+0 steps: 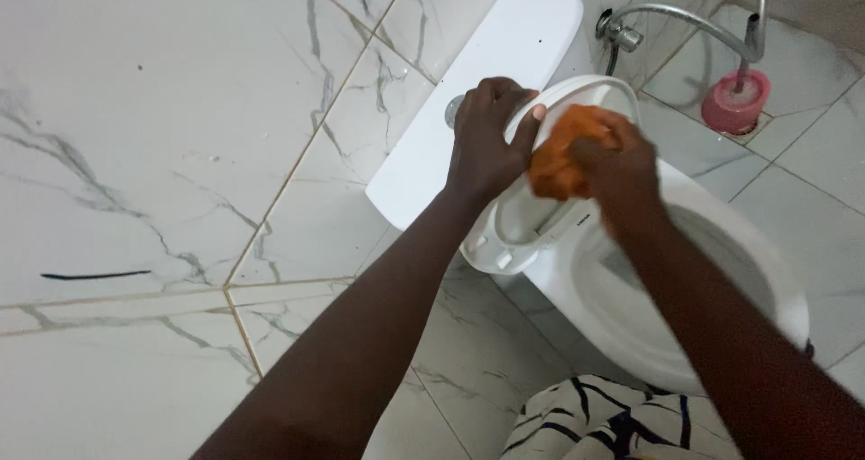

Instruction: Cleaning the exterior and seat of a toilet using a cloth and bidet sprayer.

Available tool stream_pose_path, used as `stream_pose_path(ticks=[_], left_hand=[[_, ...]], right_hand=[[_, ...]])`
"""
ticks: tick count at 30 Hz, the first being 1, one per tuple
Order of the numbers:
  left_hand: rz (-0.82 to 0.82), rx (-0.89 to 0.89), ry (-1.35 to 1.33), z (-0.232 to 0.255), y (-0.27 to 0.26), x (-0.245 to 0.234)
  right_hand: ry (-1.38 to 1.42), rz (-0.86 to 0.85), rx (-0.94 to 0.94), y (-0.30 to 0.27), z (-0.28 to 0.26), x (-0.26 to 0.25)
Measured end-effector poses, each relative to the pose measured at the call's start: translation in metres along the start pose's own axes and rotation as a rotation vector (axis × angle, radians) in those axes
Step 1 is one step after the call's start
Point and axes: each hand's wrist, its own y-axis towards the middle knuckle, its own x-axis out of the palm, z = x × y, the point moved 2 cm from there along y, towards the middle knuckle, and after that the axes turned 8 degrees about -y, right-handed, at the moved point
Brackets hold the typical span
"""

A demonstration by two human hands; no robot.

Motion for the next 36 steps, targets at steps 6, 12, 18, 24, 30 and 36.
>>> stream_pose_path(ticks=[6, 12, 18, 24, 30, 36], left_hand=[[0.002, 0.003, -0.053, -0.009, 0.001, 0.001], [0.025, 0.029, -0.001, -0.019, 0.000, 0.010], [0.007, 0.019, 0.030, -0.015, -0.002, 0.006], [0.036, 0.006, 0.005, -0.003, -0.002, 0.001], [0.060, 0.048, 0.003, -0.007, -0.001, 0.003], [0.015, 0.036, 0.072, -0.005, -0.006, 0.001]], right_hand=[[-0.055, -0.169, 0.047, -0.061, 0.043, 0.053], [-0.794, -0.150, -0.243, -0.111, 0.078, 0.079], [0.219, -0.104, -0.024, -0.104, 0.168, 0.084], [-0.022, -0.004, 0.372, -0.105, 0.151, 0.100], [-0.095, -0.234, 0.306, -0.036, 0.292, 0.076], [0.584, -0.908, -0.111, -0.036, 0.230, 0.043]])
